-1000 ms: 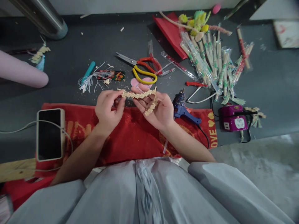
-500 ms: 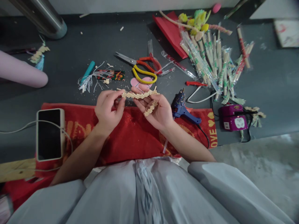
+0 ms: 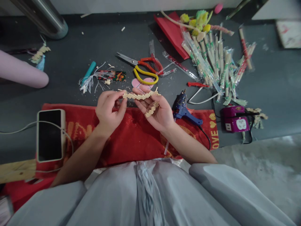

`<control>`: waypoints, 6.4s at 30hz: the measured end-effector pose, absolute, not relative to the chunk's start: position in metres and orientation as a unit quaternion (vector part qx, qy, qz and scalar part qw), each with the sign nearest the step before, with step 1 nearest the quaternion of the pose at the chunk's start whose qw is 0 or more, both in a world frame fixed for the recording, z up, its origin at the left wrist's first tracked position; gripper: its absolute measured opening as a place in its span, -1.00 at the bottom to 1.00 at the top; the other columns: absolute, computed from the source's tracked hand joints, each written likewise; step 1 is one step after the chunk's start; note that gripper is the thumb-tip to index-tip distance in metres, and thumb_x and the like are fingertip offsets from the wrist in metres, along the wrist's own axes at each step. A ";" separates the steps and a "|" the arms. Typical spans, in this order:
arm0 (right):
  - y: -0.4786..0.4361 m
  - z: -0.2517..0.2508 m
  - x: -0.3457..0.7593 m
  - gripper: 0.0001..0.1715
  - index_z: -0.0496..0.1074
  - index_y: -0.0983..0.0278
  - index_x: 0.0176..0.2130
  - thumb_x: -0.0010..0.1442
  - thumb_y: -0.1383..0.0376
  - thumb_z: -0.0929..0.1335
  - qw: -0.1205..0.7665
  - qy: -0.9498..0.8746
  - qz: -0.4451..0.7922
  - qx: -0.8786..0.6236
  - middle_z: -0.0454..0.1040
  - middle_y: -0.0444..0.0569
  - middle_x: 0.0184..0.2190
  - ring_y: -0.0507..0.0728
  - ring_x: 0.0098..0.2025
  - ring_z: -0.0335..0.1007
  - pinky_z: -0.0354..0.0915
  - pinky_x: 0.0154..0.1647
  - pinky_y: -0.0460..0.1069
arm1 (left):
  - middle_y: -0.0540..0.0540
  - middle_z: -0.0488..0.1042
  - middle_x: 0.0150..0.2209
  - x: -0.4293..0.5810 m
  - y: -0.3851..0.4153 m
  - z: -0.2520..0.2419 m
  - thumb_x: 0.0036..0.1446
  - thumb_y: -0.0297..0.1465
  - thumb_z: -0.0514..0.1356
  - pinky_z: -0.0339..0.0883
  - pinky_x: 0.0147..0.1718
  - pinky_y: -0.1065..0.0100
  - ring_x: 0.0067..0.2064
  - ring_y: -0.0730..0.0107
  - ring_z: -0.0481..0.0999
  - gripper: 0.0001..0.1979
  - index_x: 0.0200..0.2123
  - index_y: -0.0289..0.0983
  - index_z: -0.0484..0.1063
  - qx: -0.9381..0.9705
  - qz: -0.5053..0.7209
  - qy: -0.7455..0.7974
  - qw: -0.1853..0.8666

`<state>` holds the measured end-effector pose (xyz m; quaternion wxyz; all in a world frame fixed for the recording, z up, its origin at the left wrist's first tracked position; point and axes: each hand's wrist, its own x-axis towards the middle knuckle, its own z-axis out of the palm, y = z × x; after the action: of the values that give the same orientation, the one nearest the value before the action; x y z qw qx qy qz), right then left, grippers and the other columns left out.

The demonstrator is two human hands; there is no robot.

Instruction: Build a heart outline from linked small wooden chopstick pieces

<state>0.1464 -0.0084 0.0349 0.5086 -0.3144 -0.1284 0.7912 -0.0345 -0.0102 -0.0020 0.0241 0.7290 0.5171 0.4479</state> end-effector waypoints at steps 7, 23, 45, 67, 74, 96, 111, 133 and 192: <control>-0.009 0.032 0.147 -0.77 0.52 0.14 -0.22 0.17 0.26 0.28 0.508 -0.138 0.788 -0.318 0.70 -0.10 -0.16 0.11 0.26 0.45 0.32 0.37 0.16 | -0.07 0.55 -0.20 -0.035 -0.010 -0.002 0.34 -0.31 0.22 0.43 -0.15 0.24 -0.29 0.33 0.51 -0.79 0.02 -0.10 0.52 0.734 0.447 0.512 0.005; -0.010 0.030 0.147 -0.85 0.50 0.12 -0.31 0.13 0.27 0.31 0.516 -0.139 0.787 -0.309 0.70 -0.13 -0.20 0.11 0.21 0.49 0.40 0.30 0.10 | -0.08 0.54 -0.18 -0.036 -0.010 -0.005 0.36 -0.29 0.19 0.42 -0.11 0.27 -0.22 0.33 0.52 -0.78 0.02 -0.15 0.51 0.732 0.454 0.508 0.025; -0.010 0.031 0.146 -0.79 0.52 0.13 -0.27 0.19 0.24 0.28 0.506 -0.156 0.787 -0.317 0.69 -0.09 -0.11 0.10 0.28 0.43 0.33 0.37 0.11 | -0.10 0.57 -0.22 -0.035 -0.011 -0.003 0.34 -0.22 0.18 0.47 -0.13 0.16 -0.23 0.24 0.55 -0.78 -0.01 -0.09 0.52 0.724 0.423 0.544 0.013; 0.006 0.033 0.167 -0.79 0.59 0.13 -0.22 0.11 0.22 0.39 0.491 -0.260 0.733 -0.393 0.65 -0.19 -0.22 0.09 -0.11 0.60 0.50 0.08 0.04 | -0.08 0.58 -0.25 -0.039 -0.009 -0.001 0.34 -0.15 0.17 0.50 -0.12 0.12 -0.20 0.19 0.58 -0.79 -0.07 -0.03 0.54 0.732 0.406 0.547 -0.022; 0.006 0.038 0.177 -0.85 0.58 0.10 -0.23 0.12 0.24 0.44 0.469 -0.518 0.535 -0.475 0.61 -0.11 -0.14 0.17 0.04 0.51 0.30 0.31 0.14 | -0.09 0.60 -0.23 -0.038 -0.008 0.001 0.35 -0.16 0.18 0.51 -0.12 0.16 -0.17 0.21 0.61 -0.80 -0.10 -0.08 0.53 0.752 0.393 0.529 0.019; 0.009 0.019 0.176 -0.66 0.57 0.18 -0.13 0.37 0.21 0.22 0.274 -0.804 0.298 -0.436 0.55 0.03 -0.13 0.25 -0.02 0.46 0.37 0.17 0.25 | -0.03 0.60 -0.24 -0.031 -0.008 0.001 0.36 -0.08 0.19 0.48 -0.05 0.23 -0.14 0.25 0.62 -0.70 -0.13 -0.15 0.57 0.756 0.338 0.536 0.163; 0.006 0.011 0.175 -0.62 0.55 0.24 -0.15 0.43 0.24 0.18 0.330 -0.820 0.234 -0.405 0.58 -0.02 -0.18 0.15 -0.09 0.48 0.39 0.03 0.14 | 0.01 0.62 -0.25 -0.026 -0.012 -0.003 0.32 -0.41 0.27 0.48 -0.18 0.37 -0.23 0.41 0.61 -0.84 -0.06 -0.14 0.59 0.787 0.423 0.445 0.059; 0.004 0.009 0.175 -0.65 0.54 0.29 -0.09 0.47 0.22 0.22 0.366 -0.822 0.196 -0.390 0.62 -0.03 -0.17 0.09 -0.08 0.53 0.43 0.00 0.03 | 0.08 0.62 -0.24 -0.025 -0.016 0.000 0.28 -0.42 0.32 0.50 -0.17 0.38 -0.22 0.43 0.63 -0.77 -0.02 -0.07 0.57 0.775 0.438 0.455 0.025; 0.002 0.013 0.172 -0.65 0.56 0.28 -0.17 0.45 0.38 0.20 0.243 -0.852 0.126 -0.447 0.55 0.05 -0.17 0.18 -0.11 0.36 0.34 -0.10 0.08 | 0.05 0.63 -0.28 -0.028 -0.004 -0.007 0.32 -0.28 0.27 0.54 -0.24 0.34 -0.27 0.40 0.64 -0.90 -0.16 -0.11 0.58 0.791 0.400 0.454 0.089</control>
<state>0.1722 0.0024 0.0132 0.2427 -0.4469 -0.8517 0.1262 -0.0283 -0.0038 -0.0068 0.0891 0.7912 0.4538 0.4000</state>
